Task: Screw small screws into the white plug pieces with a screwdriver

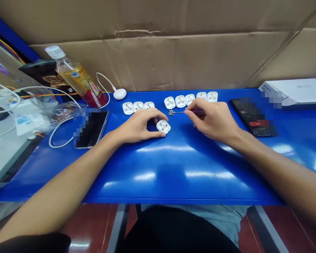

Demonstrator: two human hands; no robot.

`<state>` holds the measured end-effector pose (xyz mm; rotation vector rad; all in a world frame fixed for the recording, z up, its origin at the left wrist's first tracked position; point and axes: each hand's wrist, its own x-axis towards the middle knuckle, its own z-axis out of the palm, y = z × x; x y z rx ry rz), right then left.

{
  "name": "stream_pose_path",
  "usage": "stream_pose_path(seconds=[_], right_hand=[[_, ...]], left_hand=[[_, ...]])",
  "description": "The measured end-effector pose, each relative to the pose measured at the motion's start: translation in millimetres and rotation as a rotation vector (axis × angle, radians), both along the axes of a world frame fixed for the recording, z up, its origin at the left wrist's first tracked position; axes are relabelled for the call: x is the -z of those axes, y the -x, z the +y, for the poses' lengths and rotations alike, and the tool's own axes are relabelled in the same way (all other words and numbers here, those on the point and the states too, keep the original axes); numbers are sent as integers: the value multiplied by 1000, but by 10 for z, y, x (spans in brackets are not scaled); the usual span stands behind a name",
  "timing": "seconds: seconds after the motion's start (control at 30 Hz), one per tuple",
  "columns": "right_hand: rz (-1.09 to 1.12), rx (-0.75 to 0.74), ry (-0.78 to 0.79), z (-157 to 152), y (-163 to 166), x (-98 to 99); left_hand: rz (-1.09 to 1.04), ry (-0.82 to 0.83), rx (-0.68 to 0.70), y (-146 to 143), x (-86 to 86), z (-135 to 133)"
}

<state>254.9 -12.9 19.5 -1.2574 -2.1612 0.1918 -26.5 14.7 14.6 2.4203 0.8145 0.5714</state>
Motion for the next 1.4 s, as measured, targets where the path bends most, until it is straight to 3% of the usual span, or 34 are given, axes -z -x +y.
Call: stream_pose_path(seconds=[0.4, 0.67, 0.97, 1.17, 1.4], right_hand=[[164, 0, -95, -110, 57, -93], [205, -69, -207, -212, 120, -142], [190, -111, -237, -233, 123, -144], [48, -194, -425, -166, 40, -94], [54, -183, -411, -152, 3, -68]], left_hand=[[-68, -5, -156, -40, 23, -32], [-219, -118, -226, -62, 18, -27], [-261, -202, -208, -74, 18, -53], [-301, -233, -152, -75, 80, -31], [-317, -188, -128, -104, 60, -45]])
